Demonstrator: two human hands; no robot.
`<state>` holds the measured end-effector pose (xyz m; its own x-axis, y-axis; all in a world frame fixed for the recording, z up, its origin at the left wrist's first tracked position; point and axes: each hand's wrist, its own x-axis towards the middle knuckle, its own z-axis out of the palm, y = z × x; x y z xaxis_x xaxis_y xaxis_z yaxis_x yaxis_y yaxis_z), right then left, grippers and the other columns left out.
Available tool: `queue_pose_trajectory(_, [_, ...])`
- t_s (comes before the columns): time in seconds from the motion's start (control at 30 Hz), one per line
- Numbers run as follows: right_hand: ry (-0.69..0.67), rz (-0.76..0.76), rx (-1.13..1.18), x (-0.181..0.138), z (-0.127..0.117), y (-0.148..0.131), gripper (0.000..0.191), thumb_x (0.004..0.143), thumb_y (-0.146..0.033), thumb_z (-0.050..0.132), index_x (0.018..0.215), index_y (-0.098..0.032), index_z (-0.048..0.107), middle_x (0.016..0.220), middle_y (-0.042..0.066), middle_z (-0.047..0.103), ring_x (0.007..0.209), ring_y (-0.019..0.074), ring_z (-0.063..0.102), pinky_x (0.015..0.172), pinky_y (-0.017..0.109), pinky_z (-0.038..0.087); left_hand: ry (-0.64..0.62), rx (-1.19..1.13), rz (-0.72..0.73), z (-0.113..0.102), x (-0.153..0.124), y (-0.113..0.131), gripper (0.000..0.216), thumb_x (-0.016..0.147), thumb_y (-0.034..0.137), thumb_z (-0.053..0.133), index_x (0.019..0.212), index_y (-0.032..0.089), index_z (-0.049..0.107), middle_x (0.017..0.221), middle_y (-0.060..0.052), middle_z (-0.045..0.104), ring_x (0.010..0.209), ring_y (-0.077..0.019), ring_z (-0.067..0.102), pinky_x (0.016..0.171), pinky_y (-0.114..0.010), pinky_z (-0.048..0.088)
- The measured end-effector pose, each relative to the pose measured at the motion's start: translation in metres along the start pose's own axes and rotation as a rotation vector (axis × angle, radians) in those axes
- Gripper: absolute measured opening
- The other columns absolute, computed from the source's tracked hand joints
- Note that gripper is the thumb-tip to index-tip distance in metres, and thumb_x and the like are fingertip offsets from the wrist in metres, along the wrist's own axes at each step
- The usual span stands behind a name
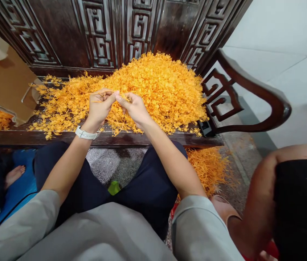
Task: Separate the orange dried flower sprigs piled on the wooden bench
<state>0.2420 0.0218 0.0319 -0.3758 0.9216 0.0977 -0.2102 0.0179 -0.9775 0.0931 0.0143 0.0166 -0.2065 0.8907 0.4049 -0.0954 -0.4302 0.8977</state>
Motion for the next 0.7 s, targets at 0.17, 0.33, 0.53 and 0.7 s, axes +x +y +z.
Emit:
queue_pose_trajectory(0.17, [0.098, 0.027, -0.185, -0.007, 0.008, 0.001, 0.061, 0.096, -0.081, 0.057, 0.078, -0.023, 0.054, 0.059, -0.004, 0.042, 0.055, 0.0119, 0.043, 0.055, 0.028, 0.042, 0.068, -0.018, -0.174, -0.008, 0.005, 0.003, 0.034, 0.080, 0.032, 0.093, 0.067, 0.018, 0.064, 0.063, 0.003, 0.057, 0.048, -0.0049, 0.036, 0.042, -0.022, 0.025])
queue_pose_trajectory(0.33, [0.300, -0.293, -0.719, -0.011, 0.005, -0.008, 0.063, 0.110, -0.072, 0.034, 0.081, -0.021, 0.058, 0.072, 0.005, 0.053, 0.077, 0.0194, 0.064, 0.068, 0.031, 0.047, 0.102, 0.022, -0.249, -0.019, 0.010, 0.011, 0.028, 0.083, 0.028, 0.088, 0.068, 0.019, 0.066, 0.062, 0.002, 0.058, 0.045, -0.0051, 0.027, 0.040, -0.025, 0.018])
queue_pose_trajectory(0.53, [0.479, -0.366, -0.995, 0.041, -0.033, 0.009, 0.082, 0.108, -0.075, 0.007, 0.096, -0.016, 0.062, 0.083, 0.010, 0.060, 0.098, 0.0285, 0.070, 0.084, 0.041, 0.054, -0.151, 0.173, -0.007, 0.009, -0.007, 0.008, 0.039, 0.084, 0.043, 0.086, 0.063, 0.021, 0.062, 0.063, 0.000, 0.052, 0.059, -0.0132, 0.043, 0.057, -0.030, 0.035])
queue_pose_trajectory(0.7, [0.276, -0.236, -0.811, 0.069, -0.078, 0.001, 0.076, 0.102, -0.084, 0.026, 0.084, -0.019, 0.060, 0.079, 0.010, 0.059, 0.090, 0.0272, 0.066, 0.078, 0.040, 0.053, -0.171, 0.169, 0.029, 0.016, -0.018, 0.019, 0.042, 0.085, 0.044, 0.085, 0.060, 0.021, 0.061, 0.061, 0.000, 0.050, 0.060, -0.0144, 0.042, 0.060, -0.031, 0.034])
